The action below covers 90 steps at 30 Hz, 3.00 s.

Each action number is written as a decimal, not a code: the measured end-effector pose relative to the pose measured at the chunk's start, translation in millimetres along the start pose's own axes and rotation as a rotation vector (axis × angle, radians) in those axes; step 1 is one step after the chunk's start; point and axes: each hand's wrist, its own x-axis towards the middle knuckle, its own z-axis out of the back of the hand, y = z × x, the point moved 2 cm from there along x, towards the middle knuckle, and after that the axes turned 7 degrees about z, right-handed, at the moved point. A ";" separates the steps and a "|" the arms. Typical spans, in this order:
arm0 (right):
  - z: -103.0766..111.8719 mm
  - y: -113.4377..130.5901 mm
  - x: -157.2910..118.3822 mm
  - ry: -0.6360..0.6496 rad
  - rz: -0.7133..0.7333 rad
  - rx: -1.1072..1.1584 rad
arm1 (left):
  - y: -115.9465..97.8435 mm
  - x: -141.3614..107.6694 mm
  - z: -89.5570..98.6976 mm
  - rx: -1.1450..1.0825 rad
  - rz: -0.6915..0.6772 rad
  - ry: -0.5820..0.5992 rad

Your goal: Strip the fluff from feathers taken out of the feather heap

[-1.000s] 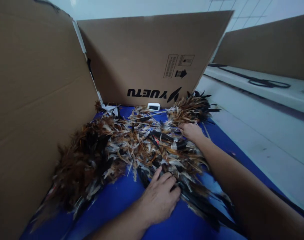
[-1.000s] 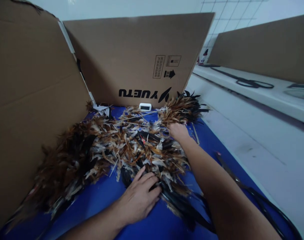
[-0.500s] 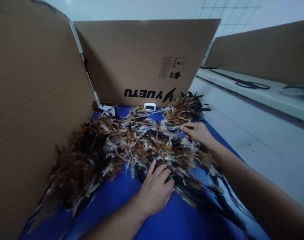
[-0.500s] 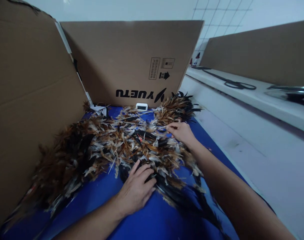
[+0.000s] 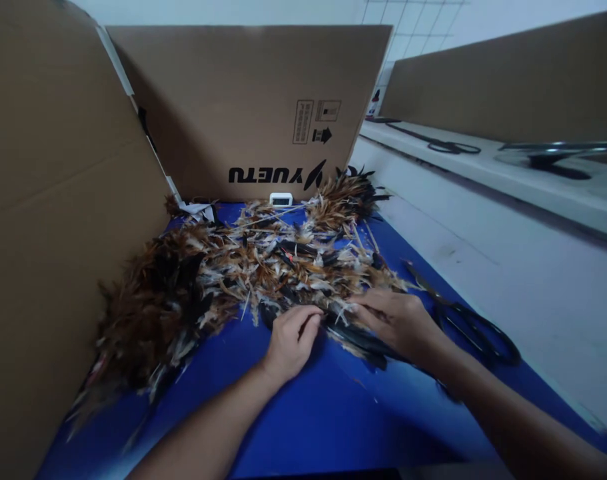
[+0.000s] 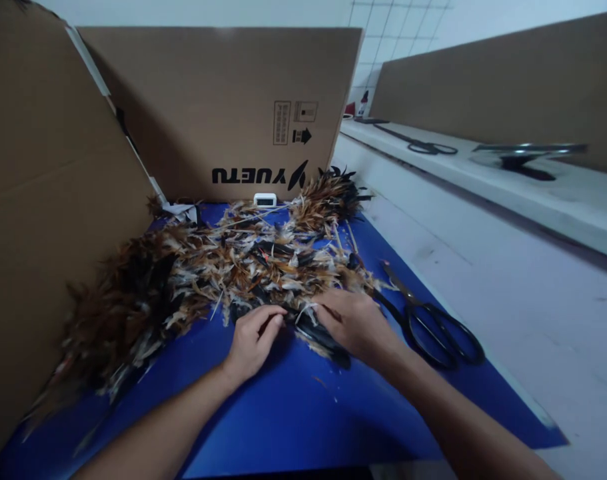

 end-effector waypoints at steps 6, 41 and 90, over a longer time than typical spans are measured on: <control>-19.7 29.0 -17.6 -0.038 0.055 -0.089 | 3.2 -4.4 -10.6 -0.584 0.531 0.394; -56.6 25.4 -21.6 -0.113 0.072 0.075 | -3.1 -4.6 -8.7 -0.030 0.322 0.270; -57.3 26.8 -22.9 -0.080 0.005 0.092 | 1.7 -2.7 -8.7 0.005 0.313 0.062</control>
